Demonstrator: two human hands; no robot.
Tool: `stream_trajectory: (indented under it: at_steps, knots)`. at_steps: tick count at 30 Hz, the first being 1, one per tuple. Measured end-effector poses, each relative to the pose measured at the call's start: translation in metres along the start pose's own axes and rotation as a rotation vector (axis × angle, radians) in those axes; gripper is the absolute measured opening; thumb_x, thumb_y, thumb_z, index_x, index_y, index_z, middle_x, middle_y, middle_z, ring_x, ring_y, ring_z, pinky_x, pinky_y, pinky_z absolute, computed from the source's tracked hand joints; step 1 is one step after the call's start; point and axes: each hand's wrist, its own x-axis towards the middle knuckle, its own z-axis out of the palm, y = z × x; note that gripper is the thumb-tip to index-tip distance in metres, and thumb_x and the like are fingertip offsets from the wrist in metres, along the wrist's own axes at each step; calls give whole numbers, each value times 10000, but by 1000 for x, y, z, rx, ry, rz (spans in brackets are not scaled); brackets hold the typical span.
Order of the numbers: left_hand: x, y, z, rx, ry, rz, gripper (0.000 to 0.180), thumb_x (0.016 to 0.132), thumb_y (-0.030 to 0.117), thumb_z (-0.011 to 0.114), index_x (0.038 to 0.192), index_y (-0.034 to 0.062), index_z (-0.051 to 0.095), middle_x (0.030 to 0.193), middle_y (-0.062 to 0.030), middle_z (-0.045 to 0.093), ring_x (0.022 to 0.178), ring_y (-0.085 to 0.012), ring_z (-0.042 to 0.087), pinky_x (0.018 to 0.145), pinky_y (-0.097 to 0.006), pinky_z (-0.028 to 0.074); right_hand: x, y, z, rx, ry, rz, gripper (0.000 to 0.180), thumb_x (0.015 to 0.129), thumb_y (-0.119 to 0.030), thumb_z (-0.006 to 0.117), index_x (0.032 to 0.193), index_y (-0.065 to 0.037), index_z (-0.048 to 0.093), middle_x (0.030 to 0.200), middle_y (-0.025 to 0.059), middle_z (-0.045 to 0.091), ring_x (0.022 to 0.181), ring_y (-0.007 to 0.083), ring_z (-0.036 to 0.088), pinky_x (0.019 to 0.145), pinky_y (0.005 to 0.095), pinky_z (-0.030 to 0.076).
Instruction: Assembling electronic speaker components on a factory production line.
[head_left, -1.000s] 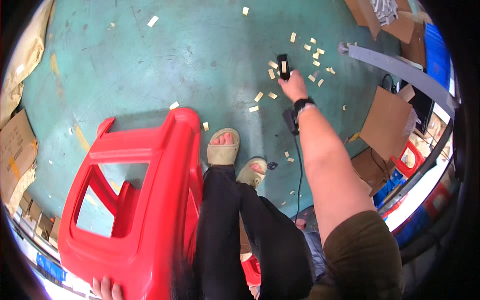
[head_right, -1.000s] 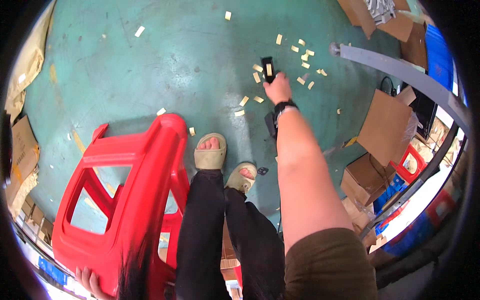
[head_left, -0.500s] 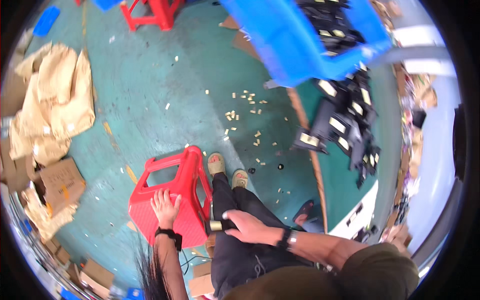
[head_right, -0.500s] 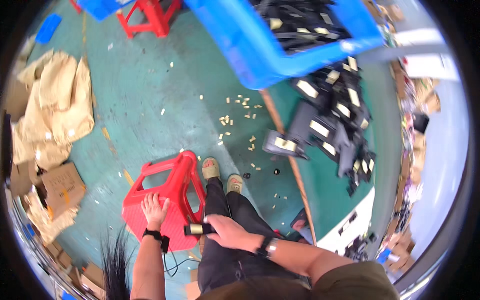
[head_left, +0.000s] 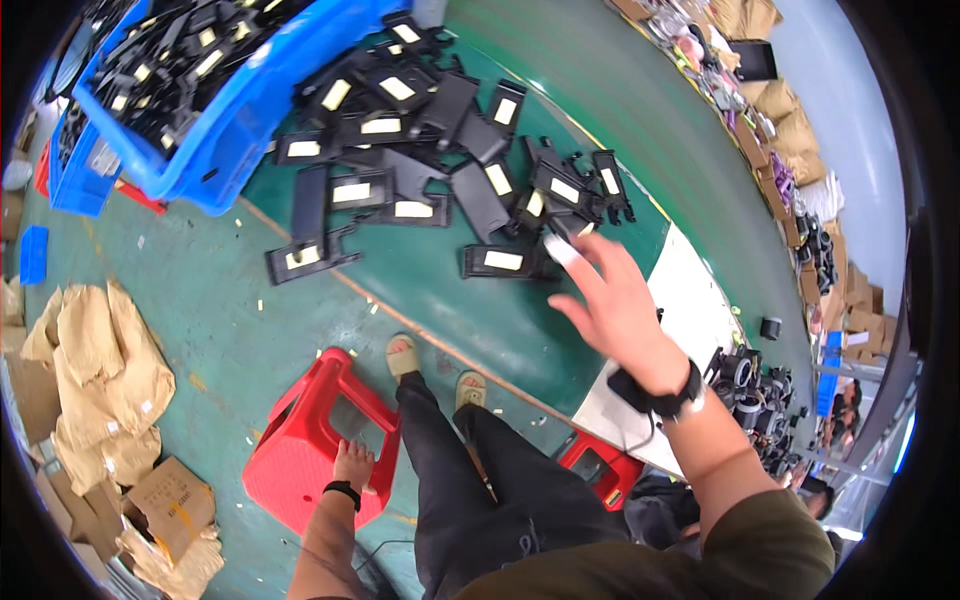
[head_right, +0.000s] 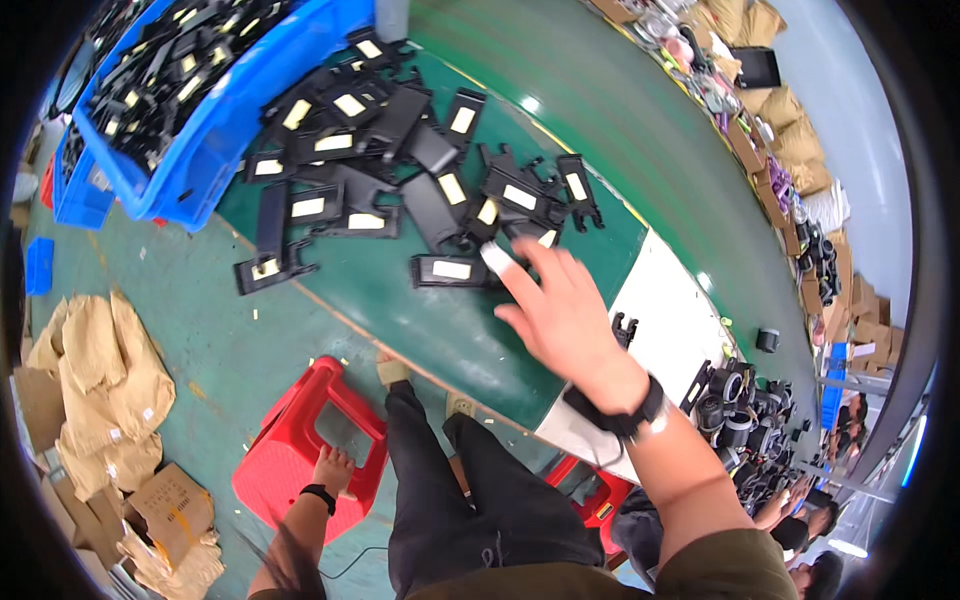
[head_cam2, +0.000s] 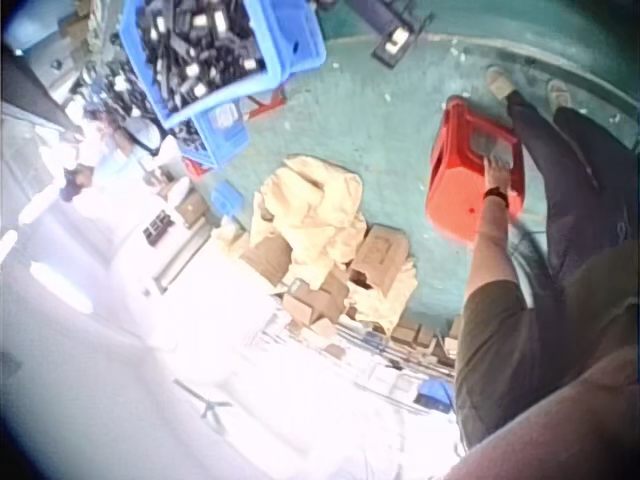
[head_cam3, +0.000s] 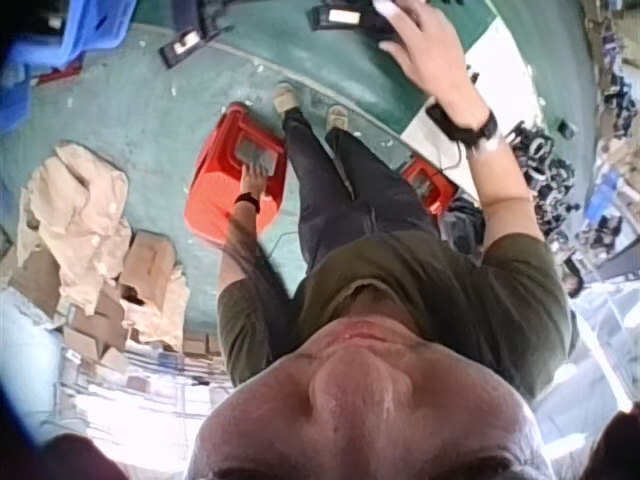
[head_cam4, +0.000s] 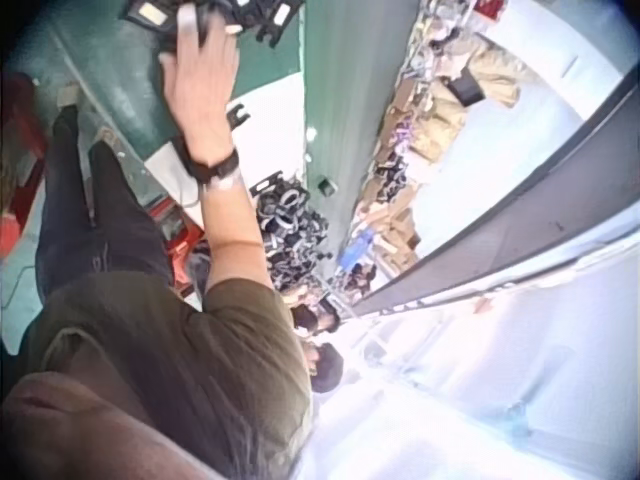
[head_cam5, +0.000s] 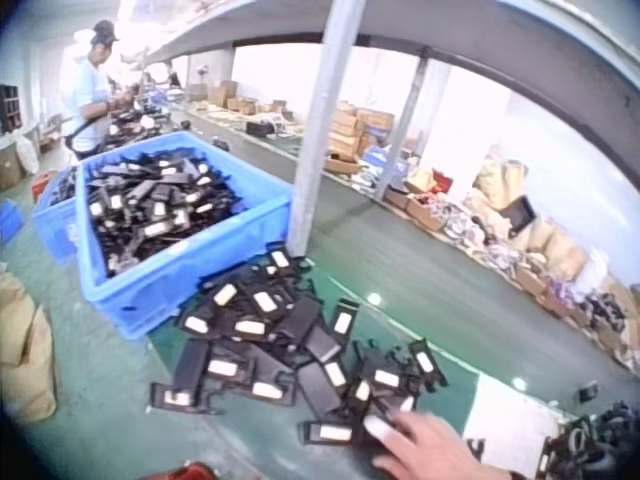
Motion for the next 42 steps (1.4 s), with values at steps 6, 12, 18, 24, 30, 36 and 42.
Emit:
stream_trajectory:
  at_steps: [6,12,18,24,30,36,42]
  knots:
    - [54,17,89,126,-344,57,915,554,678,671,1303,212,429,1418,-93,309,1315,-295,258,1064,-511,123,-163,14,5,60,-252,58,346,614,-177,724,878,-16,569,1112,201,519,974,353,536,793,410,455]
    - [80,8,36,-171,-628,-110,1105,500,747,653,1360,134,331,1373,-91,370,1299,-262,298,1046,-474,222,-231,24,31,27,-368,143,360,680,-307,696,1001,-162,622,1203,94,519,1082,296,509,878,431,412]
    - [50,28,21,-113,-554,-67,854,556,747,592,1161,145,582,1265,-102,497,1202,-254,426,1000,-388,309,-236,43,49,144,-266,-21,337,770,-416,598,1046,-222,610,1241,80,505,1185,272,444,961,445,357]
    - [62,-1,-50,80,-627,55,824,565,729,598,1144,143,589,1243,-102,510,1181,-252,441,982,-383,323,-233,55,44,351,-288,100,445,862,-341,454,1266,-155,440,1386,61,365,1276,175,342,1056,380,246]
    - [106,-45,-105,161,-638,70,795,573,711,604,1126,141,596,1220,-102,523,1159,-251,456,963,-377,338,-233,61,39,2828,-157,1649,367,939,-272,354,1251,-91,419,1372,83,364,1256,237,367,1037,379,309]
    - [189,-73,-162,282,-619,169,765,582,693,611,1108,138,603,1198,-103,536,1137,-249,472,944,-371,352,-258,42,65,3788,343,1112,437,975,-313,261,1323,-60,341,1398,68,321,1288,212,297,1069,315,254]
    - [225,-93,-197,379,-654,230,736,591,675,617,1091,136,610,1175,-103,548,1115,-248,487,926,-366,367,-250,42,68,3867,258,899,463,968,-340,282,1334,-60,329,1396,71,325,1289,201,296,1070,305,247]
